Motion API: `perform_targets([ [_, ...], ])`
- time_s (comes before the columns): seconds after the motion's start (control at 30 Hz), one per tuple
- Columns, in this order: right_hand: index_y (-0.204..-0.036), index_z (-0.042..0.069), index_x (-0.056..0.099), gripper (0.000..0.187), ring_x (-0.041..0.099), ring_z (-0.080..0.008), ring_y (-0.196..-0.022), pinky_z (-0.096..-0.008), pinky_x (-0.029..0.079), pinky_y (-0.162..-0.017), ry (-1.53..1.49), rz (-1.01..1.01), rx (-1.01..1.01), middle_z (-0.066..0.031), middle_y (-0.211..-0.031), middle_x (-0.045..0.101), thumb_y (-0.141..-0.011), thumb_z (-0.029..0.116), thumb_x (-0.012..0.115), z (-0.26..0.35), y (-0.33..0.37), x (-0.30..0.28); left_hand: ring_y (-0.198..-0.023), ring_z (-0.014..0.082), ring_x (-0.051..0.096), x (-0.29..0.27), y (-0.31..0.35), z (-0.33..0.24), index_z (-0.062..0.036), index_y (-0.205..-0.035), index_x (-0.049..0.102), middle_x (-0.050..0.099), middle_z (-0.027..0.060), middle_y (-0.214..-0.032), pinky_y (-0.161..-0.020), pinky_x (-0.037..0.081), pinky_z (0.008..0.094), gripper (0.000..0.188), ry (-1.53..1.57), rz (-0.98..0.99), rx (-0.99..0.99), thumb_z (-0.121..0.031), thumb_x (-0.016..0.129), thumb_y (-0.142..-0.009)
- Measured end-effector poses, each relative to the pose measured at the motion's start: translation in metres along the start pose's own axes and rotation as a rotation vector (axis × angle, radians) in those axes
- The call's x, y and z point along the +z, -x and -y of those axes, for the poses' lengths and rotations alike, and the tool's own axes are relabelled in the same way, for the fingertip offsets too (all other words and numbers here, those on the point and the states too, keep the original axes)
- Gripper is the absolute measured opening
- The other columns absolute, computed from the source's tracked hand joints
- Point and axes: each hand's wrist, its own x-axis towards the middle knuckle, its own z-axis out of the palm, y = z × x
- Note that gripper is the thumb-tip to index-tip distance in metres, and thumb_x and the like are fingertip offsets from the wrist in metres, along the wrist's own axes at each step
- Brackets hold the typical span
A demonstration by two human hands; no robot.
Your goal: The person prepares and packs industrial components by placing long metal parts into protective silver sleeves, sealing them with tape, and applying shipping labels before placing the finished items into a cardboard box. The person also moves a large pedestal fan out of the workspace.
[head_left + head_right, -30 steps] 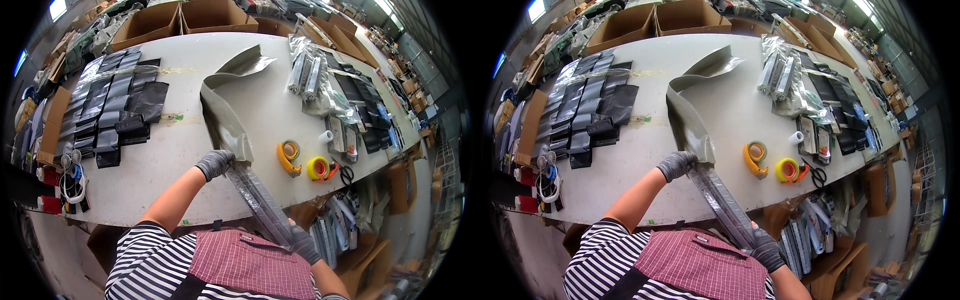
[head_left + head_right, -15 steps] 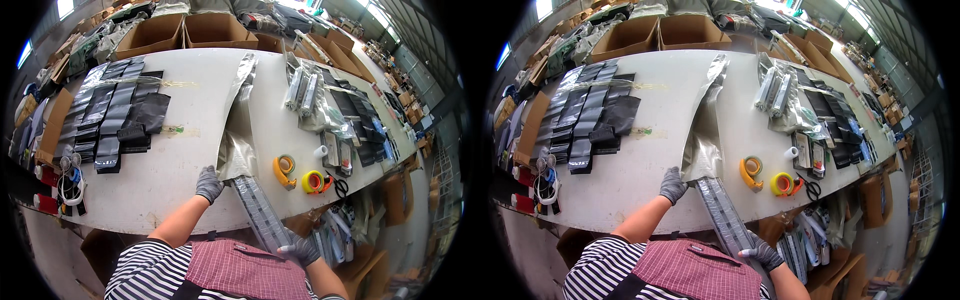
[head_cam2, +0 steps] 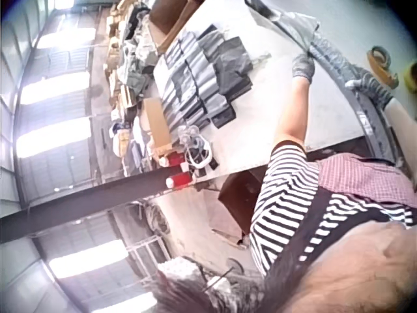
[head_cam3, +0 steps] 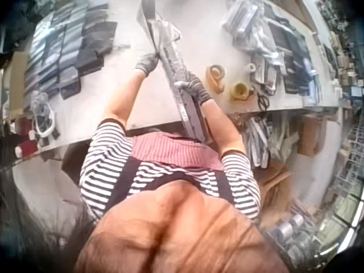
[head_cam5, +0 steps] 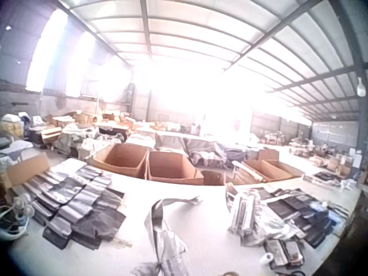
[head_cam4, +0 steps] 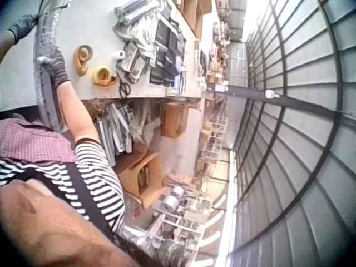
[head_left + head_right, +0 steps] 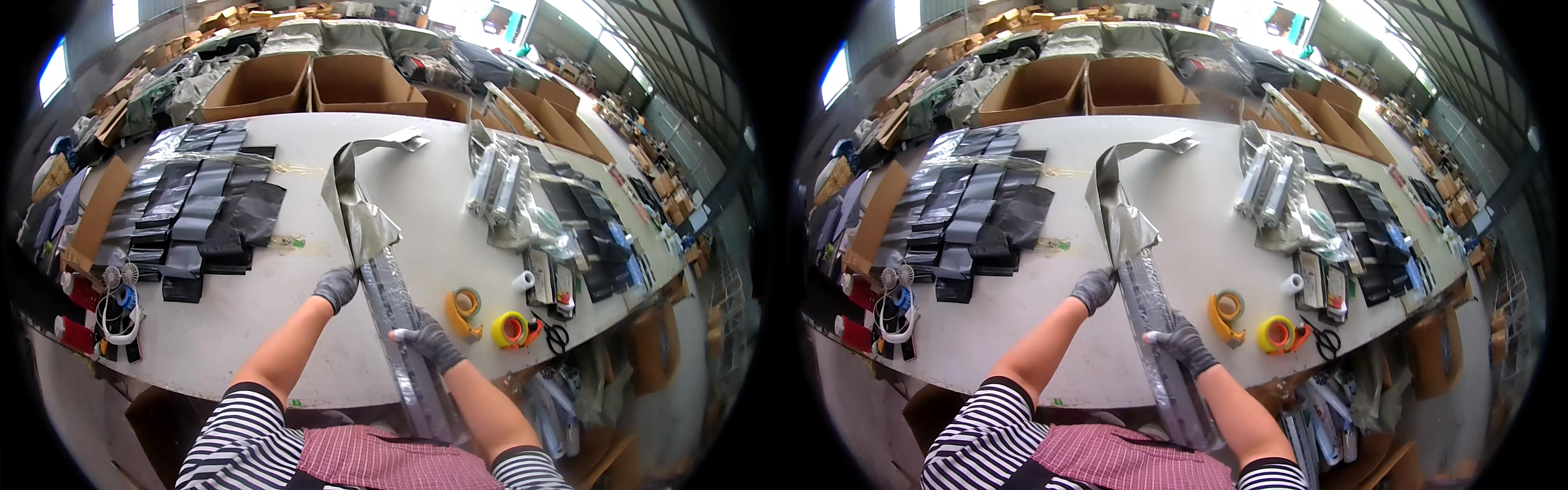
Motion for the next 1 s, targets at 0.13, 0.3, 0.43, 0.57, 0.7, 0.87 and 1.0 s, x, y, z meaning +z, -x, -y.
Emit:
perform_targets([
  [0.13,-0.135,-0.003,0.040,0.098,0.063,-0.0296,-0.105,-0.0366,0.047,-0.095,0.234,-0.197,0.008,-0.0197,-0.115,0.064,-0.061,0.041,0.088,-0.029,-0.052,0.049,-0.099,0.0406,0.062,0.005,-0.032,0.046,-0.0066,-0.108,0.066,0.066,0.0232,-0.104,-0.088,0.048,0.0458,0.028,0.064,0.061,-0.139,-0.019,0.047,-0.092],
  [0.3,-0.139,-0.003,0.035,0.085,0.059,-0.0393,-0.109,-0.0417,0.046,-0.095,0.434,-0.242,0.021,-0.0266,-0.113,0.062,-0.080,0.044,0.073,-0.060,-0.108,0.047,-0.104,0.0402,0.060,0.010,-0.023,0.075,-0.0060,-0.111,0.063,0.064,0.0233,-0.109,-0.090,0.047,0.0446,0.028,0.068,0.071,-0.226,-0.020,0.049,-0.091],
  [0.43,-0.115,-0.003,0.054,0.041,0.059,-0.0236,-0.076,-0.0401,0.049,-0.072,0.518,-0.608,-0.279,-0.0128,-0.081,0.062,-0.092,0.030,0.059,-0.052,-0.215,0.022,-0.099,0.0408,0.061,0.011,-0.031,0.062,-0.0079,-0.110,0.063,0.066,0.0227,-0.104,-0.089,0.048,0.0460,0.029,0.059,0.068,-0.262,-0.027,0.051,-0.092],
  [0.57,-0.105,0.001,0.066,0.029,0.064,-0.0405,-0.092,-0.0433,0.051,-0.081,0.706,-0.408,0.024,-0.0261,-0.094,0.067,-0.088,0.022,0.056,-0.005,-0.285,0.008,-0.097,0.0417,0.061,0.013,-0.038,0.067,-0.0080,-0.106,0.064,0.066,0.0239,-0.101,-0.088,0.048,0.0478,0.028,0.008,0.001,-0.240,-0.028,0.049,-0.092],
  [0.7,-0.089,0.003,0.068,0.021,0.063,-0.0412,-0.087,-0.0470,0.050,-0.076,0.892,-0.198,-0.415,-0.0244,-0.087,0.066,-0.083,0.019,0.056,-0.036,-0.257,-0.004,-0.097,0.0407,0.063,0.014,-0.020,0.063,-0.0080,-0.106,0.065,0.066,0.0236,-0.103,-0.086,0.049,0.0473,0.029,-0.009,0.204,-0.186,-0.027,0.050,-0.090],
  [0.87,-0.092,0.005,0.066,0.020,0.064,-0.0387,-0.078,-0.0452,0.052,-0.069,1.080,0.188,-0.258,-0.0227,-0.085,0.065,-0.087,0.023,0.059,-0.101,-0.029,-0.013,-0.080,0.0347,0.064,0.064,0.121,0.066,-0.0045,-0.097,0.064,0.068,0.0193,-0.094,-0.071,0.050,0.0472,0.026,0.085,0.674,0.278,-0.023,0.049,-0.089],
  [1.0,-0.108,0.004,0.066,0.022,0.064,-0.0195,-0.084,-0.0375,0.051,-0.076,0.520,0.338,-0.089,-0.0086,-0.097,0.069,-0.089,0.015,0.063,-0.177,0.104,-0.002,-0.095,0.0304,0.063,0.029,0.218,0.006,-0.0061,-0.106,0.066,0.067,0.0173,-0.103,-0.084,0.049,0.0414,0.028,0.208,0.322,0.536,-0.026,0.055,-0.090],
])
